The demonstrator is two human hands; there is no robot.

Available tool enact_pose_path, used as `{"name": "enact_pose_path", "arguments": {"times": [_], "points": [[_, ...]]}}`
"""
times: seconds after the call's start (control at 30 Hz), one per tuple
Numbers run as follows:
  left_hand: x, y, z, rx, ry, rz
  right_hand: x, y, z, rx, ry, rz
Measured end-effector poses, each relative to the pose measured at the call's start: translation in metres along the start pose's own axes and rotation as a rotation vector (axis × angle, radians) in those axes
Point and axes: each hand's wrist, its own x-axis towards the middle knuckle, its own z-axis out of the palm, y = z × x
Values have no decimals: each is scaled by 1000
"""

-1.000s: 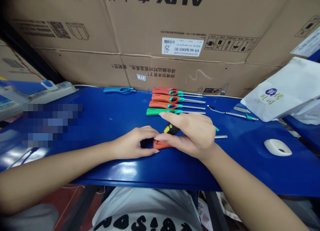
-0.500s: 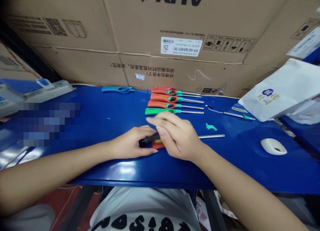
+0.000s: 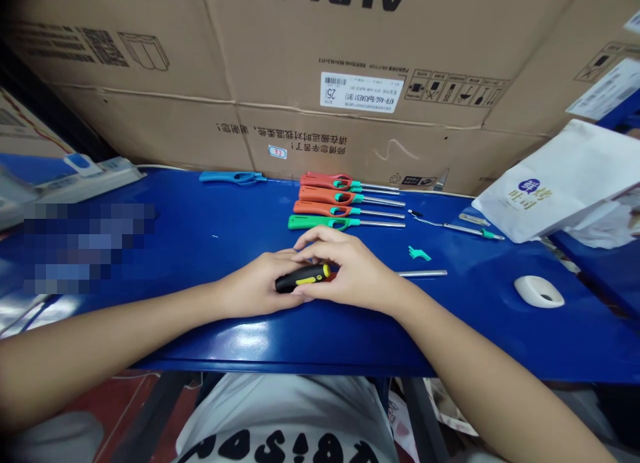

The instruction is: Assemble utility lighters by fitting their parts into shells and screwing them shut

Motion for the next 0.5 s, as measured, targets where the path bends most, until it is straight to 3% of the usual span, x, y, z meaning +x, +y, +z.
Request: {"name": "enact_pose_path", "arguments": {"times": [0.1, 0.23, 0.3, 0.4, 0.5], "points": [[0, 1, -1, 35, 11, -16, 1, -5, -7, -11, 104, -10], [2, 2, -4, 16, -4, -10, 5, -6, -17, 135, 499, 96], [2, 3, -4, 2, -14, -20, 6, -4, -22, 283, 609, 171], [2, 2, -4, -19, -14, -34, 8, -3, -27, 427, 677, 202], [2, 2, -4, -25, -15, -37, 7, -7, -29, 452, 648, 175]]}}
